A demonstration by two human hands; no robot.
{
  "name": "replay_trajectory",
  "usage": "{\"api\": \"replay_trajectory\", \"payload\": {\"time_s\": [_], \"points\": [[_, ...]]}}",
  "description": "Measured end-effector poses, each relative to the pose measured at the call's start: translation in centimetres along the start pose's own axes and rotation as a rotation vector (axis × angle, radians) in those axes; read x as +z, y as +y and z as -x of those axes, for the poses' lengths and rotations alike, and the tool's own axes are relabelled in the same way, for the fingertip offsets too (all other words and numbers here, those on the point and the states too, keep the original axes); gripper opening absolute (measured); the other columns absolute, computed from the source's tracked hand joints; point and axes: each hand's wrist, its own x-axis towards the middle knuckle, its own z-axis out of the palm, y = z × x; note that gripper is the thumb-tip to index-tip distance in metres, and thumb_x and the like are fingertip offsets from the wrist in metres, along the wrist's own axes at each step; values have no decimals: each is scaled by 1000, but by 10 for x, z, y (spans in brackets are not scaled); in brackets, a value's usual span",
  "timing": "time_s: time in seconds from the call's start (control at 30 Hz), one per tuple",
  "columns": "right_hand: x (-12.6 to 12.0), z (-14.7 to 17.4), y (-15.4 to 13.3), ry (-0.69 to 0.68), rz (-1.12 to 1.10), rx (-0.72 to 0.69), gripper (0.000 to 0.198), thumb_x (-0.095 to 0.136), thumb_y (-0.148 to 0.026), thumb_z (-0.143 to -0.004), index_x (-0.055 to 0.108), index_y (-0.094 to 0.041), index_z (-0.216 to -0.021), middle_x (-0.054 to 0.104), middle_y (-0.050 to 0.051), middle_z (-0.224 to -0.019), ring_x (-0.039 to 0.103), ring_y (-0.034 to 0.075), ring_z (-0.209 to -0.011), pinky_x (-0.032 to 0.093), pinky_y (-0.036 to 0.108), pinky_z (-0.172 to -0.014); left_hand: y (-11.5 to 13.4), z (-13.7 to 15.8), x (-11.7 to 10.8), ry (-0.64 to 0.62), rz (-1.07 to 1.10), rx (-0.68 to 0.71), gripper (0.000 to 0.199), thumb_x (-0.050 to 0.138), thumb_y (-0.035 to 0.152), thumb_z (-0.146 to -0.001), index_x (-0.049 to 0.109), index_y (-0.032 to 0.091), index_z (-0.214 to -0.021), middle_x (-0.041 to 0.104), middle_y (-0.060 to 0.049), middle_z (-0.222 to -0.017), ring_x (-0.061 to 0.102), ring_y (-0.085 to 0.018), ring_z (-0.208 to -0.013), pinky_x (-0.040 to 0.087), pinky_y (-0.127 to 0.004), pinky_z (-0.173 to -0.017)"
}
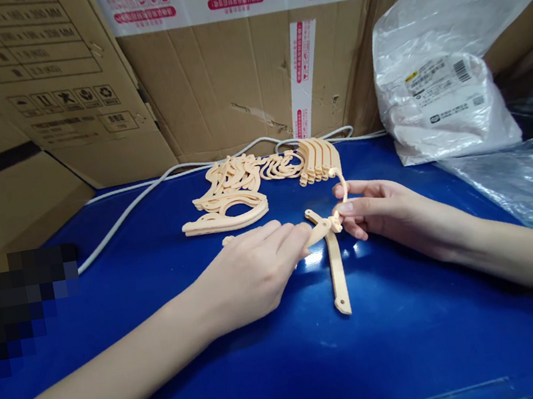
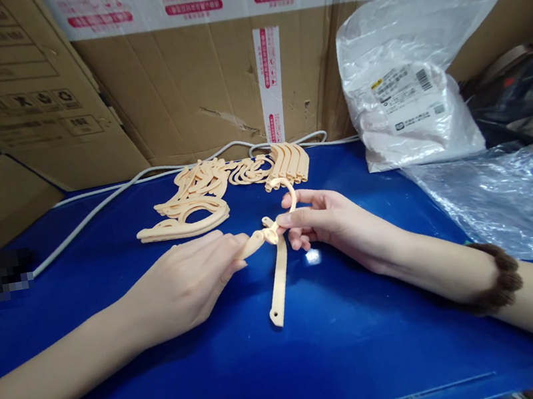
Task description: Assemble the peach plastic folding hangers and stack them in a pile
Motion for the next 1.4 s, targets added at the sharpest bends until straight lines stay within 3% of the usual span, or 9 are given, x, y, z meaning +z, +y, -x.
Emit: {"api": "replay_trajectory", "payload": {"time_s": [0.3, 0.73, 0.9, 1.03, 1.13, 1.23, 1.4], "points": [[1, 0, 0, 8, -17, 8, 27, 77, -21, -76, 55, -18, -92, 62, -4, -65, 52, 5, -53, 40, 16, -50, 0, 2, 1, 79, -203, 50, 22, 34, 9, -95, 50, 10, -111, 64, -4, -82, 57, -18, -71, 41, -29, -63], [-2, 0, 2, 9, -7, 36, 31, 80, -26, -75, 54, -19, -90, 60, -4, -66, 51, 4, -53, 38, 12, -45, -1, 2, 1, 109, -250, 91, 17, 39, 14, -97, 55, 10, -102, 64, -4, -79, 59, -20, -70, 42, -31, -60], [2, 1, 3, -4, 95, -4, 24, 74, -21, -78, 50, -18, -80, 55, -5, -58, 40, 2, -45, 28, 13, -39, 7, -3, -6, 137, -287, 126, 22, 38, 15, -98, 60, 11, -95, 63, -3, -72, 57, -19, -63, 39, -31, -54], [6, 1, 5, -64, 165, -56, 19, 70, -20, -81, 50, -18, -81, 57, -4, -64, 45, 4, -50, 34, 14, -42, 12, -6, -17, 190, -304, 101, 23, 38, 16, -98, 59, 8, -104, 65, -3, -77, 58, -18, -68, 41, -31, -56], [6, -1, 5, -23, 109, -46, 23, 71, -26, -81, 49, -20, -84, 59, -2, -72, 53, 7, -60, 42, 16, -47, 8, -5, -19, 190, -323, 52, 24, 38, 18, -98, 59, 8, -102, 65, -4, -76, 57, -19, -68, 43, -31, -60], [3, -3, 4, 44, 42, -25, 27, 75, -27, -78, 50, -19, -83, 59, -1, -76, 55, 8, -68, 45, 15, -50, 2, -3, -13, 132, -267, -61, 27, 37, 22, -100, 61, 10, -96, 66, -6, -80, 56, -20, -69, 42, -32, -60], [0, -4, 4, 83, -6, -23, 29, 79, -25, -74, 52, -18, -80, 61, 0, -85, 57, 9, -74, 47, 16, -53, -1, -1, 0, 23, -35, -210, 27, 34, 21, -100, 58, 10, -105, 64, -7, -90, 56, -22, -82, 46, -34, -72]]}}
